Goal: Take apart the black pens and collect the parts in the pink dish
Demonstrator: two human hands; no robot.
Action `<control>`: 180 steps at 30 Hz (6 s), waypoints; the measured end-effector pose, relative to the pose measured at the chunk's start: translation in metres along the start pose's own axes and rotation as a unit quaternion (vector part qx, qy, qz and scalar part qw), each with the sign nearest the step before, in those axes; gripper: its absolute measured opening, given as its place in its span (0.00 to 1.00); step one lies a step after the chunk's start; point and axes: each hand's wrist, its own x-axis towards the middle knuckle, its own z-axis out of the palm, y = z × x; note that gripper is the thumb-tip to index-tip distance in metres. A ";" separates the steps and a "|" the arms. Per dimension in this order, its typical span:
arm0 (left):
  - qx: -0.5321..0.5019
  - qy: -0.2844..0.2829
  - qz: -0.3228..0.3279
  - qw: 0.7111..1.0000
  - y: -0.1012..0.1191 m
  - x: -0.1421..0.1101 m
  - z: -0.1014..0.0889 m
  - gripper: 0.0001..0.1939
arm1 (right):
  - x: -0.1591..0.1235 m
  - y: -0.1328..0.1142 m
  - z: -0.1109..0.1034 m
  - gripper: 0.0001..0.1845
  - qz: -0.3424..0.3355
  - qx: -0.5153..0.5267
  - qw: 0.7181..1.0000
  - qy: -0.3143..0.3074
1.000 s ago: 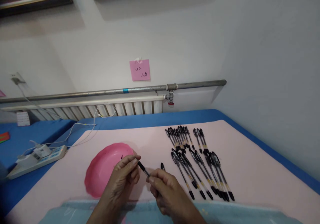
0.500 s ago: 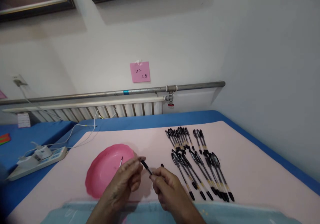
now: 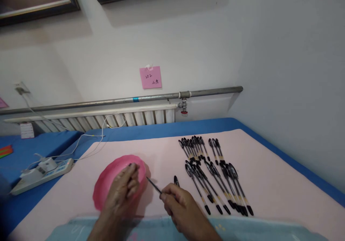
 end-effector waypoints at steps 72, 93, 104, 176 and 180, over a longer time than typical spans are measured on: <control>0.100 -0.073 -0.087 0.989 -0.004 -0.002 -0.005 0.15 | 0.005 0.016 -0.007 0.06 -0.284 -0.337 0.891 0.112; 0.022 -0.073 -0.061 0.995 -0.018 -0.004 0.002 0.15 | 0.006 0.023 -0.006 0.07 -0.337 -0.393 0.844 0.141; 0.081 -0.086 -0.047 0.992 -0.024 -0.003 0.002 0.16 | 0.007 0.023 -0.008 0.07 -0.344 -0.400 0.834 0.158; 0.675 -0.038 0.181 0.714 -0.054 0.071 0.109 0.05 | -0.027 -0.002 -0.097 0.12 -0.273 -0.152 0.908 0.280; 0.729 0.049 0.197 0.654 -0.002 0.034 0.066 0.07 | -0.037 -0.007 -0.092 0.13 -0.267 -0.094 0.918 0.277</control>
